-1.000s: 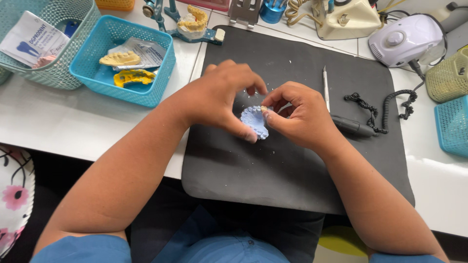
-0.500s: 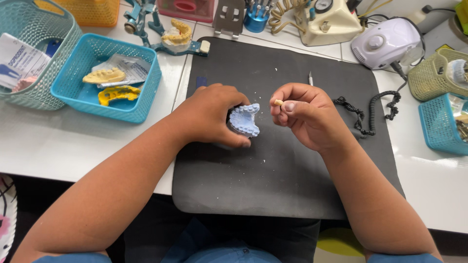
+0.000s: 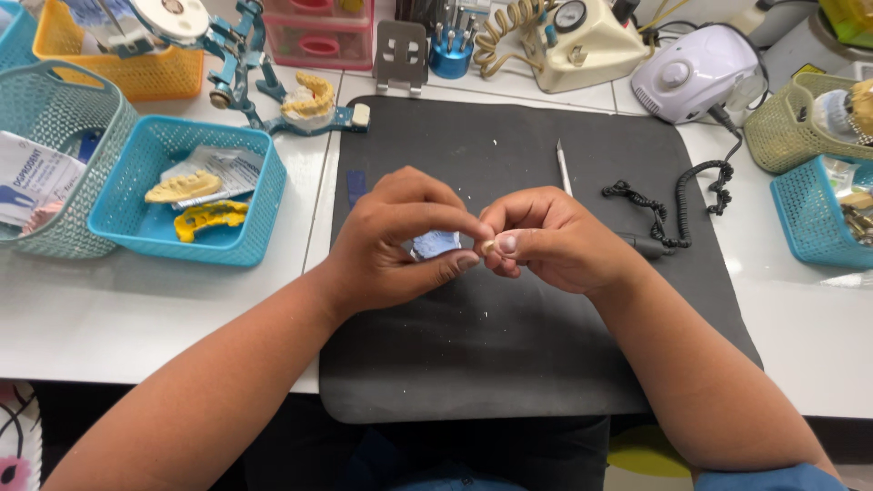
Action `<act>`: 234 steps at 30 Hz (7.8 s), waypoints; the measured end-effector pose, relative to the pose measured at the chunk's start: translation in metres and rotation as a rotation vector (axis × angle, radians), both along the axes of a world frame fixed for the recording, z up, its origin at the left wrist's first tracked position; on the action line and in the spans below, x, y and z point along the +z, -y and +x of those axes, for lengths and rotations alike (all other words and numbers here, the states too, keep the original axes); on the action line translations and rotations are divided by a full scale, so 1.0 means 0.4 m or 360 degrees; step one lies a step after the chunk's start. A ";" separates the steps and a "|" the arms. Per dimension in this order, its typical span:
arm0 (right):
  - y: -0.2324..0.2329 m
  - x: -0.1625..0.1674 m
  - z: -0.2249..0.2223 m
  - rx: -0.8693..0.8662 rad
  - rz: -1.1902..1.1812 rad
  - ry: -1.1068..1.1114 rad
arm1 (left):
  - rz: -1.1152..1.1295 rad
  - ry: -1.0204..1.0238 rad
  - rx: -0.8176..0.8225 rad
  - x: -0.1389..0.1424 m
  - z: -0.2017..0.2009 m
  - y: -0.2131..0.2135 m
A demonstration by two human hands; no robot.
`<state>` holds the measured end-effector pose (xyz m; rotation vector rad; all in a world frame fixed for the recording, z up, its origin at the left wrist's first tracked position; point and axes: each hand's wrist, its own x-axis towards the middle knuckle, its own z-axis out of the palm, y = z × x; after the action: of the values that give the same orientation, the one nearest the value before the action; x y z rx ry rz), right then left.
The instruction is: The person fits a small artificial tooth into a blue dental mold, then uses a metal file and a rotary tool to adjust and smooth the tooth. The person repeatedly checks the fit by placing the tooth back into the mold.
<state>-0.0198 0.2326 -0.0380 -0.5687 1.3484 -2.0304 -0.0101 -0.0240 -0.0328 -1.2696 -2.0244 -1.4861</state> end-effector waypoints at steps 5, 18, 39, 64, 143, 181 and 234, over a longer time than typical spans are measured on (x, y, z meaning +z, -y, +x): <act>0.008 0.005 0.001 -0.0059 0.0132 -0.0231 | 0.0080 0.0066 0.0031 -0.005 0.005 -0.006; 0.039 -0.007 0.013 -0.0353 0.0288 -0.0264 | 0.0093 0.0079 0.0223 -0.015 0.008 -0.012; -0.100 0.126 -0.041 -0.0178 0.2765 -0.1025 | 0.0407 0.0393 0.0107 -0.007 -0.040 -0.089; 0.010 0.075 0.015 -0.0780 0.1563 -0.1138 | 0.0104 0.0709 -0.0147 0.019 -0.072 -0.019; 0.092 0.004 0.018 -0.0666 0.1026 -0.0696 | -0.0751 0.0832 0.0438 0.063 -0.075 -0.012; 0.060 0.026 0.017 -0.0856 0.1202 -0.1078 | -0.1993 0.1016 0.1222 0.096 -0.116 0.063; 0.084 0.047 0.033 -0.0910 0.1297 -0.1044 | -0.1321 0.0933 0.1360 0.024 -0.137 0.043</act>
<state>-0.0067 0.1990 -0.0193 -0.5046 2.7862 -1.4629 -0.0650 -0.0412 -0.0231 0.0313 -3.1400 -0.6187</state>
